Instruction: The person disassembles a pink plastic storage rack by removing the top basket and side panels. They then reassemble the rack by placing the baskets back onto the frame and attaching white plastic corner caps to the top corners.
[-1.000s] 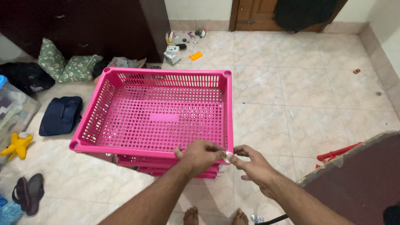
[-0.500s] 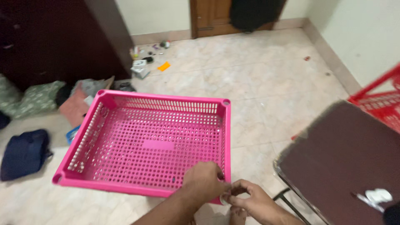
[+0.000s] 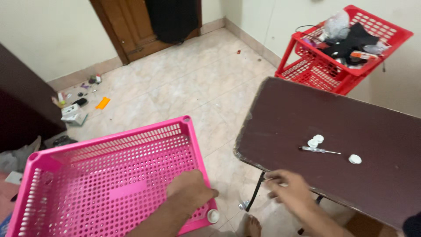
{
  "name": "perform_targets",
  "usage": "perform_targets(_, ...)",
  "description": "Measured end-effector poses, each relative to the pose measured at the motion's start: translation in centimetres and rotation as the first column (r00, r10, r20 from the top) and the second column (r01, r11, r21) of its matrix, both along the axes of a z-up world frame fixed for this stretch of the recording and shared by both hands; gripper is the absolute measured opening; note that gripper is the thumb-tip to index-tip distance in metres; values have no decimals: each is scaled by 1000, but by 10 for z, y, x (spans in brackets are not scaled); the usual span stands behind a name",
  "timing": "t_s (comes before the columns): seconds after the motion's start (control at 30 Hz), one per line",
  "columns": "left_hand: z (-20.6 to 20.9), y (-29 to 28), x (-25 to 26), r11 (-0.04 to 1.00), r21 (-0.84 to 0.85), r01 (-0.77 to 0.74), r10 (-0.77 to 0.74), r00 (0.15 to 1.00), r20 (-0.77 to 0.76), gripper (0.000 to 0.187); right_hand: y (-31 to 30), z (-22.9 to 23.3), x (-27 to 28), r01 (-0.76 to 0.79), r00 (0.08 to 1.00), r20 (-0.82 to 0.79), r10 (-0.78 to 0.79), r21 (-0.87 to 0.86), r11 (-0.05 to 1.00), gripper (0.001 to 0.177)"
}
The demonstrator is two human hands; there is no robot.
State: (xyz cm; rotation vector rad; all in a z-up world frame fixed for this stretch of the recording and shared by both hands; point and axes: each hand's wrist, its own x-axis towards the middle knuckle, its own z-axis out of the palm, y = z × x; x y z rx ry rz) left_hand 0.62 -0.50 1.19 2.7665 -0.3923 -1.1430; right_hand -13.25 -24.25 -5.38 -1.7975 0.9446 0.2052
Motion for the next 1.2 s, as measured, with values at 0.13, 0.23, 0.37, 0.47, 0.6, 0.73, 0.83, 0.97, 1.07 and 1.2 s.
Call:
perform_targets(0.13,14,-9,3,997,59,56,-61,994,86,62,-63,8,-21,58,983,-148,-106,-296,953,36)
perform_targets(0.23,22,-37,2,999,32,-28,22,985,173,49,-102,8,-44,139,972,-122,-202,-398,907,35)
perform_targets(0.37,20,-87,-14,988,-152,11,5,994,105,40,-146,3,-69,89,967,-140,-215,-602,793,36)
perform_targets(0.47,18,-134,-24,969,-245,39,-22,997,69,35,-178,-1,-74,87,936,-226,-271,-597,798,45)
perform_targets(0.6,18,-192,-39,948,-317,15,-4,999,35,32,-213,-7,-81,61,949,-215,-232,-596,801,64)
perform_targets(0.73,22,-228,-45,932,-359,44,-37,999,28,31,-238,-11,-79,-48,966,-233,-115,-595,802,69)
perform_targets(0.83,27,-245,-50,932,-361,45,-33,999,39,30,-247,-13,-77,-92,947,-304,-99,-556,826,64)
perform_targets(0.97,32,-253,-51,941,-337,39,-36,999,16,30,-250,-8,-73,-139,923,-376,-84,-528,838,54)
perform_targets(1.07,34,-251,-49,947,-320,24,-24,1000,4,30,-251,-7,-70,-143,917,-389,-94,-538,830,51)
perform_targets(1.2,36,-233,-45,951,-307,-25,28,1000,7,30,-248,-15,-70,-141,922,-372,-108,-583,800,46)
